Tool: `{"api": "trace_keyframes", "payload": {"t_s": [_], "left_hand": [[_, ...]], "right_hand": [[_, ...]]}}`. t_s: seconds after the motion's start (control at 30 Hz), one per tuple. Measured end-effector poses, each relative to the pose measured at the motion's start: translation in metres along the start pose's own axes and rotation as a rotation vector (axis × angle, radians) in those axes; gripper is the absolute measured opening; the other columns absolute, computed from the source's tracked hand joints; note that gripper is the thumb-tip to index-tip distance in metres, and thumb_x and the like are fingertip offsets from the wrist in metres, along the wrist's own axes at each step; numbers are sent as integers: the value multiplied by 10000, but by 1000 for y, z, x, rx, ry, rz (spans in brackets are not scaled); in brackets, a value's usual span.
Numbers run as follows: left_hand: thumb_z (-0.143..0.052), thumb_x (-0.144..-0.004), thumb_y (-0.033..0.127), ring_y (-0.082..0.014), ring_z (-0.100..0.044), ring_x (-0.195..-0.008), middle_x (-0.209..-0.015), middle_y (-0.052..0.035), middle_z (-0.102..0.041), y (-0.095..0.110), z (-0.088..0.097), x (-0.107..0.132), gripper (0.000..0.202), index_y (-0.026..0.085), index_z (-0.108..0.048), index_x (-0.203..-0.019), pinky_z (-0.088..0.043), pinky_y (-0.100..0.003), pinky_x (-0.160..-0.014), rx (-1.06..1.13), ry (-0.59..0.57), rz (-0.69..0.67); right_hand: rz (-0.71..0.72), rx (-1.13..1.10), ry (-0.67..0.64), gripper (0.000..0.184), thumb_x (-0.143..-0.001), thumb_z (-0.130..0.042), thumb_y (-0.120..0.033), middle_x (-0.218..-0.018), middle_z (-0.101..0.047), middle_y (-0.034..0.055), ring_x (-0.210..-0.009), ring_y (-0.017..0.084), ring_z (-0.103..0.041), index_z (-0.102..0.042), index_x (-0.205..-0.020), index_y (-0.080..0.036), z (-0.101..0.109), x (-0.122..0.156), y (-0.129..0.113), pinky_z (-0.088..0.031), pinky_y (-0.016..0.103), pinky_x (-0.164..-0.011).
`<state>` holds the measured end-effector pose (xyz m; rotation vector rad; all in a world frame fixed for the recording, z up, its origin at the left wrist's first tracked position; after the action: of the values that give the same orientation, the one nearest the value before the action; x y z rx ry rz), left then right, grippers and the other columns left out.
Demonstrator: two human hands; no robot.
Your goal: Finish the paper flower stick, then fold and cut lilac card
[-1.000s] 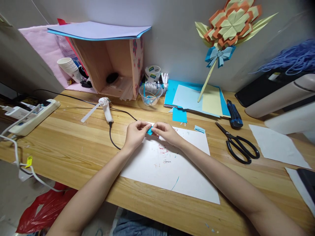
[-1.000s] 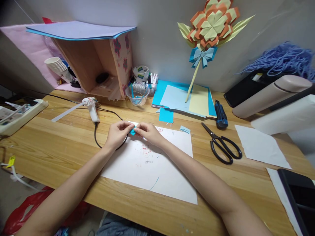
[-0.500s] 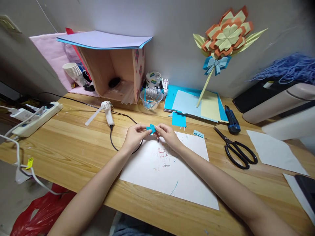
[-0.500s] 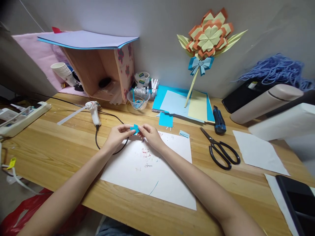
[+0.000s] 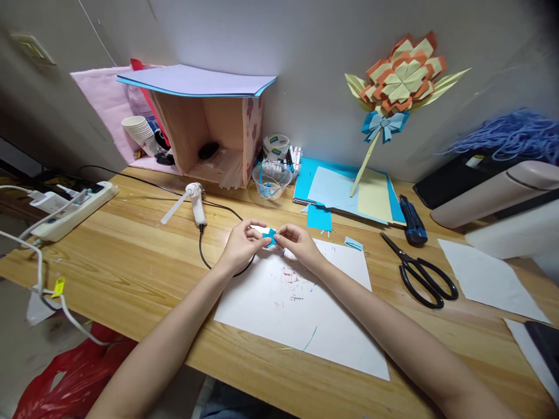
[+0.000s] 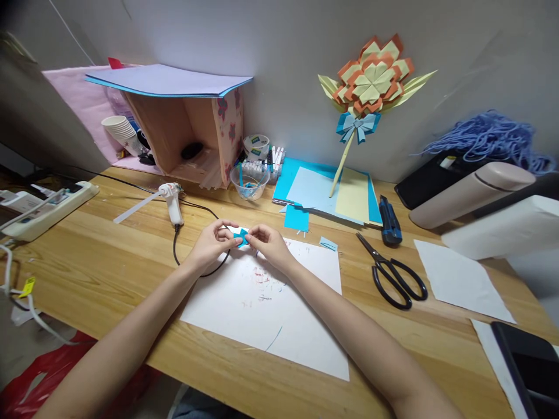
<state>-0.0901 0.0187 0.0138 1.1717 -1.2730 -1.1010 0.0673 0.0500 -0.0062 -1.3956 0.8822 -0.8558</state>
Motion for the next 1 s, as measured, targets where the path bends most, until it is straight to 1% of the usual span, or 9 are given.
{"api": "trace_keyframes", "payload": {"t_s": [0.17,0.43,0.53,0.6,0.67,0.73,0.8,0.93,1.0], "left_hand": [[-774,-567,272,-152,-648,-634,-675,-20,-670,-6,-2,0,518,129,-521,-995,-491,-254,-622,33,26,45],[-756,-595,263,-126,-608,-556,-554,47,-595,-8,-2,-1,423,149,-516,-924,-483,-240,-587,-47,0,-17],[-778,-583,259,-128,-630,-666,-696,11,-641,-4,0,-1,530,163,-506,-1028,-489,-238,-642,-13,8,-1],[-780,-591,323,-156,-643,-779,-874,-58,-665,-1,2,-2,572,163,-510,-1069,-501,-248,-661,72,-80,127],[-706,-659,453,-182,-644,-853,-987,-121,-653,3,4,-2,495,133,-566,-1010,-512,-247,-661,199,-207,301],[-589,-731,547,-173,-650,-823,-958,-142,-661,6,5,-2,470,105,-624,-889,-517,-221,-635,315,-278,440],[-584,-754,515,-139,-652,-745,-881,-119,-675,8,6,-2,421,107,-650,-837,-511,-183,-597,359,-267,499],[-713,-692,313,-85,-635,-653,-791,-69,-684,7,7,-2,230,111,-679,-796,-493,-135,-571,274,-239,458],[-736,-658,304,-82,-626,-630,-741,-62,-682,4,7,-2,222,102,-683,-732,-488,-141,-576,226,-201,422]], "right_hand": [[-2,-50,108,251,-702,-663,-395,-666,-540,-20,-589,107,-497,-555,-719,-169,-1,-1,-2,-405,249,-576],[46,12,97,191,-717,-656,-343,-684,-559,-12,-612,116,-529,-570,-719,-173,-2,0,0,-432,253,-595],[183,102,169,122,-734,-647,-288,-739,-591,9,-669,140,-570,-586,-751,-184,2,2,-1,-461,271,-623],[349,219,237,50,-759,-624,-238,-775,-607,26,-734,159,-587,-606,-773,-194,5,5,-4,-477,289,-662],[532,344,258,38,-776,-605,-182,-800,-624,37,-786,170,-595,-628,-795,-206,8,7,-9,-485,308,-705],[678,435,214,103,-788,-587,-137,-823,-640,44,-806,171,-605,-643,-822,-217,11,10,-13,-493,318,-721],[769,492,157,146,-802,-565,-112,-847,-649,52,-805,166,-614,-650,-846,-222,12,11,-14,-502,315,-708],[817,567,110,178,-836,-511,-111,-867,-653,58,-813,165,-619,-644,-862,-226,10,10,-12,-508,311,-689],[788,593,111,195,-847,-483,-112,-889,-646,58,-838,166,-612,-634,-885,-230,9,10,-11,-503,319,-712]]}}
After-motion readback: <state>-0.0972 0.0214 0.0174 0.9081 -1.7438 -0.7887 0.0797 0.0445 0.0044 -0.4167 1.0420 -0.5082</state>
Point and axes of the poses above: each hand's wrist, its own x-axis away from the middle knuckle, its own z-axis out of the back of the hand, y = z × x, the point moved 1 cm from there along -x, towards the middle knuckle
